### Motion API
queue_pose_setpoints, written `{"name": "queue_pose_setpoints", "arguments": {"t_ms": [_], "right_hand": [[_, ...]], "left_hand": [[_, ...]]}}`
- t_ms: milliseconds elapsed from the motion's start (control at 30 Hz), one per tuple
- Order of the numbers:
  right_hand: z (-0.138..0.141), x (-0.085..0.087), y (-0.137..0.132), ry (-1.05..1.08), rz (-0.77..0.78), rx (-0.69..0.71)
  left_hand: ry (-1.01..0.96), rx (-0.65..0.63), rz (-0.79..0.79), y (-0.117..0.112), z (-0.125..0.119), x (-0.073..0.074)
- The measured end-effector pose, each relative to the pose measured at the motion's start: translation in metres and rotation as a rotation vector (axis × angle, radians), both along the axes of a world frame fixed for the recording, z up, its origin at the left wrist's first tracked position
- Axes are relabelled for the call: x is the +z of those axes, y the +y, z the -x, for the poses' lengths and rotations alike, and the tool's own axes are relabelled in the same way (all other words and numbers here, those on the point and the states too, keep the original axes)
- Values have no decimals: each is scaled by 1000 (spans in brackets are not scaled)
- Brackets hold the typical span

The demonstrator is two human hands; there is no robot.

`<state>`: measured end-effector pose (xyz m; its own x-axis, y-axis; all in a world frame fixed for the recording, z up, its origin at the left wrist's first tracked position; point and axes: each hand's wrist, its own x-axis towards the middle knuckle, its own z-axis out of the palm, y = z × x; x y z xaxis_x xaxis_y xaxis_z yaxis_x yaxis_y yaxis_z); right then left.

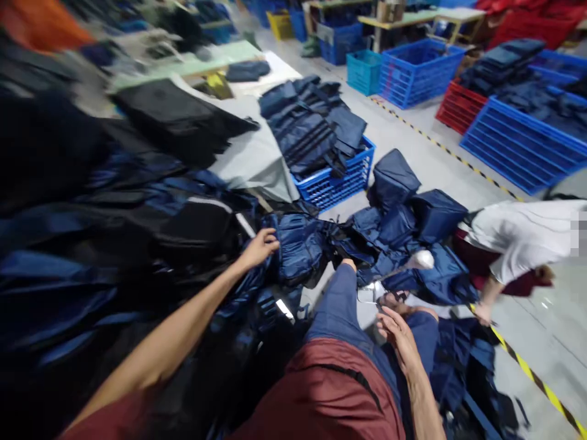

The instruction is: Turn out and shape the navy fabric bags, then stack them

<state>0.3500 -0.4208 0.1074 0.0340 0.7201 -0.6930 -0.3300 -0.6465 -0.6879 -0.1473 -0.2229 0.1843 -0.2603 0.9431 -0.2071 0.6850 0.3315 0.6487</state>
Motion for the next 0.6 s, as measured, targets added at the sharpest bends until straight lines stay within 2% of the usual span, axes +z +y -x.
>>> {"name": "queue_pose_setpoints", "arguments": {"t_ms": [33, 100, 167, 233, 333, 400, 600], "right_hand": [[-5, 1, -8, -44, 13, -31], [-16, 3, -25, -154, 40, -95], [-26, 4, -41, -282, 77, -170], [-35, 2, -55, -396, 126, -240], [-41, -7, -66, -495, 212, -273], [-41, -14, -65, -544, 263, -269], [-48, -23, -44, -572, 372, -236]], "left_hand": [[-32, -90, 75, 2, -26, -29], [-53, -242, 197, 4, -69, -74], [-46, -328, 286, 5, -99, -106], [-20, -345, 358, 8, -118, -128], [4, -324, 426, 14, -131, -150], [10, -301, 429, 21, -128, -160], [104, -125, 391, 53, -81, -168]]}}
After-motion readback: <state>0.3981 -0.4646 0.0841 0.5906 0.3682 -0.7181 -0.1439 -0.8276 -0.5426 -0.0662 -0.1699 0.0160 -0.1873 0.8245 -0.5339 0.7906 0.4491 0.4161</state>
